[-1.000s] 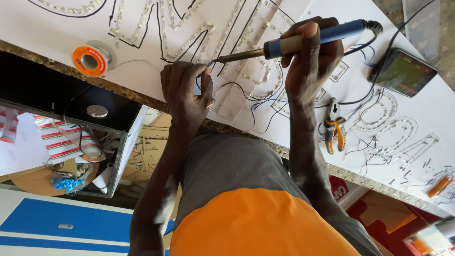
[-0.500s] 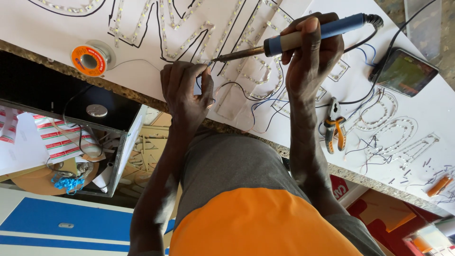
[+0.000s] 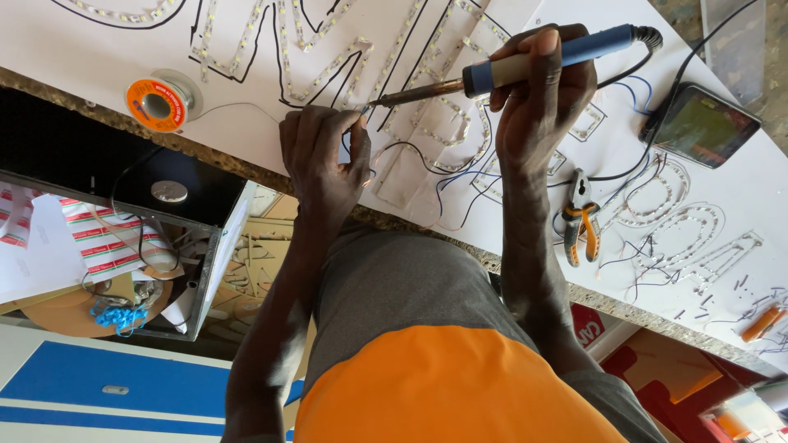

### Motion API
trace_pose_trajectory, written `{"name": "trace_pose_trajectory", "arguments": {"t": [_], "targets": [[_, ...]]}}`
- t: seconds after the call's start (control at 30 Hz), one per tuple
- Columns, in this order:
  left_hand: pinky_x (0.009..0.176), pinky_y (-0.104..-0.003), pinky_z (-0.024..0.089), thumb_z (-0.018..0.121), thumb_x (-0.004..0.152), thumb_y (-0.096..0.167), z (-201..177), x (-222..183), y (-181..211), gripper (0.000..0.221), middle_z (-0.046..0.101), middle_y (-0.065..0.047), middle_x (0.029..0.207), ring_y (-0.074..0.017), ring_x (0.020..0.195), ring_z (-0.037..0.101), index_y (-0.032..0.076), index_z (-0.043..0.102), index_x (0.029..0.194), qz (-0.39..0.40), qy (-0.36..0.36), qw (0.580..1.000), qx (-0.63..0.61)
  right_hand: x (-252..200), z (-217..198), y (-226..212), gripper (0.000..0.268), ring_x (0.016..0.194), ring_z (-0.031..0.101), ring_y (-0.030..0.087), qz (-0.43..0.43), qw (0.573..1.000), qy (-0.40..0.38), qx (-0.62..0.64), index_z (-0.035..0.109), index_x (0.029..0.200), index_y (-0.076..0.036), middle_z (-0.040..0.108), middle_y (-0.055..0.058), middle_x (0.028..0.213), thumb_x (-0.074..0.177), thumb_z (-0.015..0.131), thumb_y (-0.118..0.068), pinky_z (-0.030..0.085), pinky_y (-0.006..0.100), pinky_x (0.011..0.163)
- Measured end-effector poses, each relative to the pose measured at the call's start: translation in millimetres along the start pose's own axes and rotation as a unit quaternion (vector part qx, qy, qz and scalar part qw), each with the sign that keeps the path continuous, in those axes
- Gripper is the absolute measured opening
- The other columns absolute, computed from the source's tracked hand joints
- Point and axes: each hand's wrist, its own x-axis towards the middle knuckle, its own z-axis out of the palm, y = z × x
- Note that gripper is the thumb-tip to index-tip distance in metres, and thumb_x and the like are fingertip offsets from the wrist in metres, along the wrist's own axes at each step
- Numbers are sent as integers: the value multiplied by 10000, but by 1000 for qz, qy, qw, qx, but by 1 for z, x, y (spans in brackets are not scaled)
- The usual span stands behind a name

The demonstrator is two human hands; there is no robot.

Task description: Soldering wires to LED strips on a sign template using a soldering iron and pliers

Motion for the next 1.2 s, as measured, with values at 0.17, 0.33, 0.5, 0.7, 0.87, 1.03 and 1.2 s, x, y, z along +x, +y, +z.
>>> {"name": "trace_pose_trajectory", "arguments": {"t": [0.17, 0.33, 0.5, 0.7, 0.87, 1.03, 1.2], "targets": [[840, -464, 458, 791, 1006, -61, 3, -1, -2, 147, 650, -95, 975, -302, 903, 577, 50, 748, 1093, -3, 2, 1000, 7, -1, 1, 0, 432, 508, 518, 223, -10, 1000, -17, -13, 587, 986, -60, 668, 192, 810, 1124, 694, -456, 350, 297, 438], [844, -467, 449, 768, 1006, -72, 0, 1, 0, 152, 643, -98, 974, -308, 900, 582, 50, 732, 1090, 1, -4, 1000, 8, -2, 1, 2, 437, 505, 501, 215, -7, 1000, -11, -15, 584, 985, -57, 673, 192, 824, 1121, 693, -457, 355, 298, 445], [832, -465, 460, 783, 995, -99, 2, 1, 0, 178, 662, -94, 980, -304, 891, 593, 47, 738, 1087, 5, 8, 1000, 6, -3, -2, 4, 432, 510, 514, 241, -14, 1000, -12, 11, 589, 987, -37, 659, 206, 820, 1123, 713, -428, 362, 314, 445], [835, -465, 449, 763, 979, -129, -1, 6, 4, 204, 651, -98, 958, -307, 875, 579, 44, 724, 1079, 9, 8, 1000, 5, -3, -3, 4, 438, 484, 478, 229, -19, 1000, -8, 20, 582, 991, -43, 649, 205, 817, 1121, 719, -438, 334, 307, 434], [838, -459, 439, 762, 963, -120, -1, 5, 4, 216, 618, -89, 957, -302, 878, 544, 60, 723, 1077, -3, -3, 1000, 11, -3, -6, 9, 439, 490, 497, 233, -8, 999, 1, 34, 595, 976, -39, 670, 212, 826, 1105, 733, -436, 349, 307, 434], [845, -474, 469, 784, 975, -112, 1, 4, 1, 192, 671, -102, 980, -313, 906, 601, 43, 744, 1080, 6, 6, 1000, 7, 0, -9, 5, 411, 471, 493, 223, 7, 998, 31, 48, 616, 975, -40, 698, 215, 829, 1093, 714, -421, 336, 300, 403], [844, -463, 460, 761, 970, -111, 0, 4, 3, 188, 654, -97, 954, -298, 880, 587, 47, 738, 1069, 12, 13, 1000, 7, 21, -55, 14, 198, 863, 761, 231, 189, 930, 69, 308, 762, 1068, -118, 766, 122, 1083, 1094, 751, -313, 492, 242, 528]]}}
